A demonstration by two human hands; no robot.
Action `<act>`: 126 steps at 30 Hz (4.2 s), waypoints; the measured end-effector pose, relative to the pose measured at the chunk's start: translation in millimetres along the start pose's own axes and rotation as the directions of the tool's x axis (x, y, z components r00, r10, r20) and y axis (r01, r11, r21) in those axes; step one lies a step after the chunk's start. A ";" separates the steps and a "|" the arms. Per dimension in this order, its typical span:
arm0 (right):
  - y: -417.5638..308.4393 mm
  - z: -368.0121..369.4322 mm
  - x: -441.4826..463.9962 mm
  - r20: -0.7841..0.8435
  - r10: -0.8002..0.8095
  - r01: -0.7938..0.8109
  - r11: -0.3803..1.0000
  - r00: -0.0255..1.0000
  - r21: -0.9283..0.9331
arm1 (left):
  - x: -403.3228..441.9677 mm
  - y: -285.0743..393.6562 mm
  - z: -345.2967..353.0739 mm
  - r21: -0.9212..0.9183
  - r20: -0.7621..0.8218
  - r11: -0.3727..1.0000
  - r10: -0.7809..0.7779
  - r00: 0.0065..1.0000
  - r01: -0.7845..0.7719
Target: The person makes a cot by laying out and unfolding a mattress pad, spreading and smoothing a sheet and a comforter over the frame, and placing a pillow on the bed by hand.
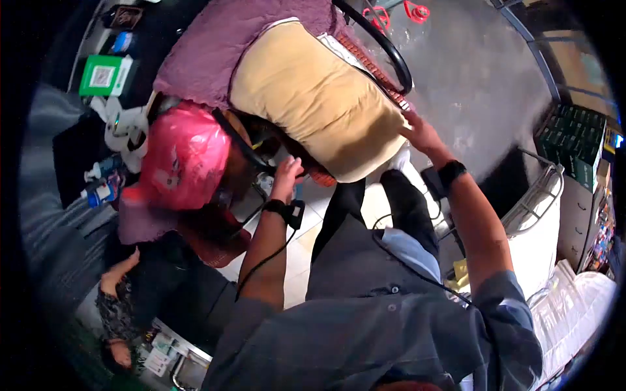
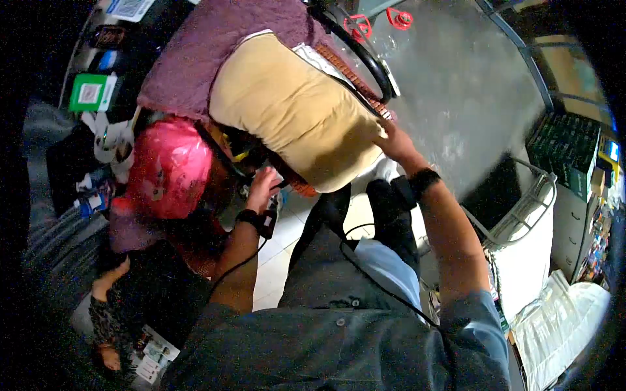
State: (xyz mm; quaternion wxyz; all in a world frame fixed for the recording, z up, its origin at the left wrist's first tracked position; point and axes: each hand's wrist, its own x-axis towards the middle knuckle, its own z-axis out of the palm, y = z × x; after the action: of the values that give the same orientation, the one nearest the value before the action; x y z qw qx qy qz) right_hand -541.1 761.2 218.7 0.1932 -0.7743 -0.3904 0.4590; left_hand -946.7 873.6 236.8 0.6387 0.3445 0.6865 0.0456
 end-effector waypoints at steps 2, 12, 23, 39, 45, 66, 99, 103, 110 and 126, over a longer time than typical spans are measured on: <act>-9.0 9.5 38.8 -0.081 -0.087 0.085 0.996 0.993 -0.029 | 25.7 18.9 10.5 -0.013 -0.005 0.999 -0.038 0.999 0.038; -39.1 35.9 71.7 0.369 -0.110 0.008 0.964 0.923 0.267 | 71.5 23.7 22.8 -0.426 0.214 0.871 -0.165 0.963 0.244; 2.7 84.3 162.9 0.058 0.157 -0.143 0.970 0.986 -0.198 | 0.7 55.6 26.6 -0.024 -0.118 0.998 0.055 0.991 -0.058; -86.8 11.0 56.7 0.327 -0.031 -0.065 0.958 0.945 0.279 | -81.7 137.0 -71.3 0.005 -0.170 0.987 -0.155 0.973 0.158; -104.8 -92.2 -56.0 0.083 -0.067 0.039 0.951 0.994 0.306 | -67.3 217.3 -182.0 -0.071 0.117 0.992 0.109 0.987 -0.101; -351.8 -77.0 -152.3 -0.549 0.736 -0.257 0.663 0.397 0.703 | 53.2 719.1 -111.0 0.304 0.454 0.736 0.446 0.771 -0.604; -369.4 39.3 -30.8 0.138 0.930 0.289 -0.036 -0.341 0.957 | -136.6 555.2 665.7 0.374 0.878 0.908 -0.412 -0.246 -0.187; -364.5 30.4 -41.8 0.235 0.929 0.235 -0.170 -0.285 0.957 | -150.9 513.4 679.3 0.389 0.870 0.900 -0.429 -0.243 -0.195; -360.7 10.2 -60.3 0.273 0.895 0.239 -0.196 -0.352 0.951 | 47.7 348.3 791.0 0.865 0.494 0.409 -0.797 0.346 -0.292; -359.9 -115.3 -111.2 0.324 0.770 0.256 -0.214 -0.550 0.943 | -6.9 402.9 828.3 0.646 0.402 0.039 -0.866 0.296 -0.763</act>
State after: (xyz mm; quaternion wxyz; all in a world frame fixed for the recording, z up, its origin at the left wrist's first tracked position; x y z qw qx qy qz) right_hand -626.0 904.4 575.8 0.3063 -0.5964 0.7380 -0.0761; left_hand -27.5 863.0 296.0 0.4347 0.5675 -0.0394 -0.6981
